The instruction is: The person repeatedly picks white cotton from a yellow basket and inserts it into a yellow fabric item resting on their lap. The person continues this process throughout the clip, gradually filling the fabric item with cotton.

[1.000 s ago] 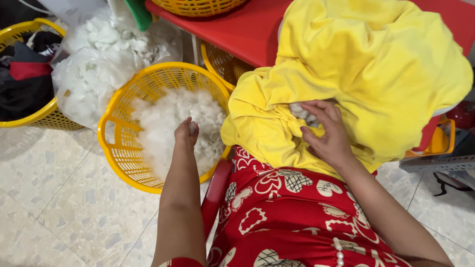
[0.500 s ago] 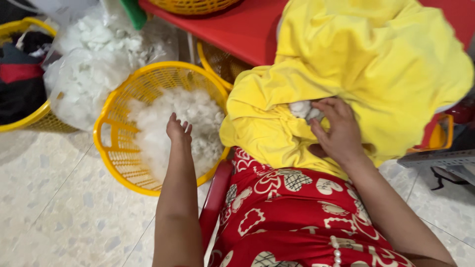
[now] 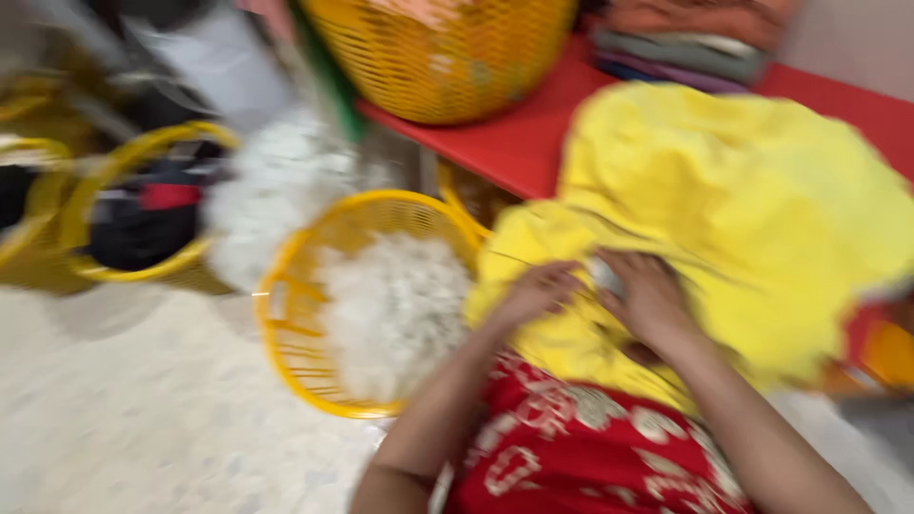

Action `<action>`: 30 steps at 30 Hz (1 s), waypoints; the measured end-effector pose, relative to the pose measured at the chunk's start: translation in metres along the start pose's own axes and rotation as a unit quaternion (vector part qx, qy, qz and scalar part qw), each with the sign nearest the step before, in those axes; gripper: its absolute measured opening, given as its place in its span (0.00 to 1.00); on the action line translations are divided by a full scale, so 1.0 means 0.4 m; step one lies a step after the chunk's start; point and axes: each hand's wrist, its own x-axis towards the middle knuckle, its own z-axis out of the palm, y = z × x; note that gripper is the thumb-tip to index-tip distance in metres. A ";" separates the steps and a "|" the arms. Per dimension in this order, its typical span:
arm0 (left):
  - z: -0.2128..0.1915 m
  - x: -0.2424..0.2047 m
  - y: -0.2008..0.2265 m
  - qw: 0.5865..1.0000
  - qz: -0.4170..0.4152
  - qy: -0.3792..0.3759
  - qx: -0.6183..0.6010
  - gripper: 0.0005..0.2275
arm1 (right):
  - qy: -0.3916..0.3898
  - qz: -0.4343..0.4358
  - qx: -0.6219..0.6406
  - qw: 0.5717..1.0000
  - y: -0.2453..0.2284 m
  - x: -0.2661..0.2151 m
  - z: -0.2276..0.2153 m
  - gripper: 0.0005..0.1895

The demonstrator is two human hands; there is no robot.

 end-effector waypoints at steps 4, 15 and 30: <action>0.047 -0.052 -0.001 0.994 0.071 0.068 -0.051 0.27 | -0.040 0.043 -0.047 0.997 -0.019 0.000 0.002 0.22; 0.127 -0.037 0.074 0.980 0.117 0.119 0.107 0.24 | 0.045 0.191 0.151 0.969 0.015 -0.028 0.007 0.17; 0.145 -0.048 0.063 0.957 0.184 0.197 0.111 0.11 | 0.054 0.125 0.135 0.981 -0.003 -0.051 -0.010 0.20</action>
